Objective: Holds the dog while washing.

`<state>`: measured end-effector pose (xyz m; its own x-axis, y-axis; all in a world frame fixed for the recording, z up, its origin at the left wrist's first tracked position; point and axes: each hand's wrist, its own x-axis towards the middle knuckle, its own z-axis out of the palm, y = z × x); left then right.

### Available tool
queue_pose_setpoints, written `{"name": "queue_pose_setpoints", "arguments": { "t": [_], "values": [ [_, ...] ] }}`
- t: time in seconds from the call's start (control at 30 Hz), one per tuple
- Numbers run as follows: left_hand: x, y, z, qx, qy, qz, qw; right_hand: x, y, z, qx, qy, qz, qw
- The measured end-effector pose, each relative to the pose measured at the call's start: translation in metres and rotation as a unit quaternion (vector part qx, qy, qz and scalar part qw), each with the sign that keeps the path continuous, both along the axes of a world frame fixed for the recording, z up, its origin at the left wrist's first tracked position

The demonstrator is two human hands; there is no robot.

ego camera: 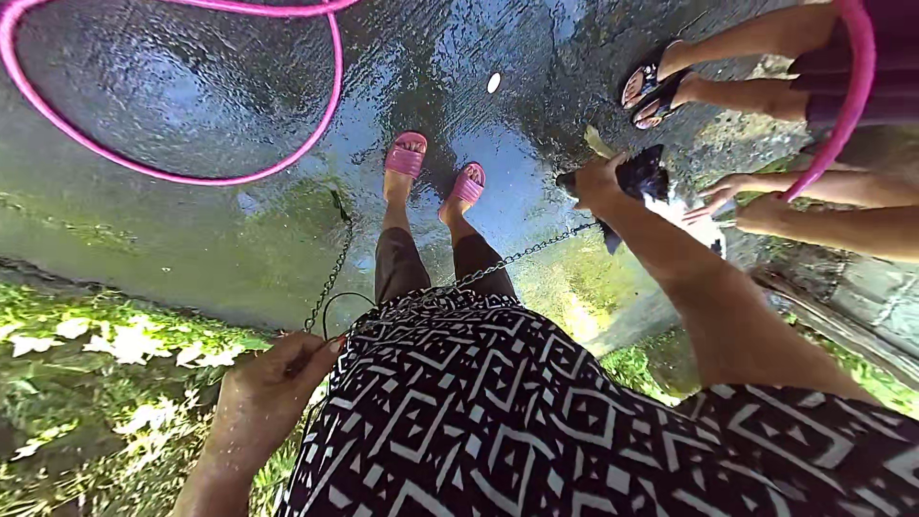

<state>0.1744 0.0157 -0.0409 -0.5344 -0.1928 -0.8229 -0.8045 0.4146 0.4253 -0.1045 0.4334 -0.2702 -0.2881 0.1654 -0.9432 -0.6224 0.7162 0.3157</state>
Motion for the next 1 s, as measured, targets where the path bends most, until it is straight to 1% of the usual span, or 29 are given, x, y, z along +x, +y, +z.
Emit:
{"name": "queue_pose_setpoints", "arguments": {
  "t": [0.03,0.1,0.2,0.27,0.33,0.37,0.43,0.5,0.57,0.67,0.77,0.83,0.9,1.0],
  "values": [
    [0.002,0.000,0.000,-0.001,0.006,-0.001,1.000,0.008,0.001,-0.004,-0.003,0.013,0.008,1.000],
    [0.007,-0.001,0.000,-0.007,0.013,-0.003,1.000,0.010,-0.004,-0.007,-0.012,0.011,0.003,1.000],
    [0.008,-0.004,-0.001,-0.006,-0.002,0.003,1.000,-0.020,-0.005,-0.001,-0.039,-0.061,-0.056,0.996],
    [0.009,-0.005,-0.004,-0.008,-0.011,0.010,1.000,-0.050,0.017,-0.001,-0.117,-0.092,-0.110,0.983],
    [0.010,-0.007,-0.008,-0.009,-0.012,0.014,1.000,-0.065,0.047,-0.002,-0.194,-0.080,-0.174,0.962],
    [0.010,-0.008,-0.010,-0.008,-0.014,0.017,1.000,-0.070,0.053,0.000,-0.207,-0.073,-0.198,0.955],
    [0.010,-0.008,-0.011,-0.003,-0.021,0.020,1.000,-0.070,0.054,0.004,-0.183,-0.069,-0.217,0.956],
    [0.011,-0.009,-0.013,-0.006,-0.019,0.023,1.000,-0.070,0.045,0.007,-0.143,-0.066,-0.213,0.964],
    [0.012,-0.009,-0.015,-0.007,-0.024,0.021,0.999,-0.074,0.036,0.002,-0.100,-0.050,-0.200,0.973],
    [0.017,-0.006,-0.020,-0.012,-0.056,0.019,0.998,-0.072,0.034,-0.023,-0.072,-0.040,-0.137,0.987],
    [0.023,-0.004,-0.027,-0.009,-0.093,0.019,0.995,-0.056,0.035,-0.054,-0.045,-0.085,-0.112,0.989],
    [0.026,-0.003,-0.029,-0.007,-0.117,0.021,0.993,-0.042,0.031,-0.066,-0.016,-0.133,-0.149,0.980],
    [0.029,-0.003,-0.032,-0.008,-0.124,0.020,0.992,-0.028,0.025,-0.067,0.018,-0.158,-0.209,0.965],
    [0.029,-0.004,-0.037,-0.007,-0.130,0.021,0.991,-0.016,0.032,-0.075,0.042,-0.177,-0.236,0.955]
  ]
}}
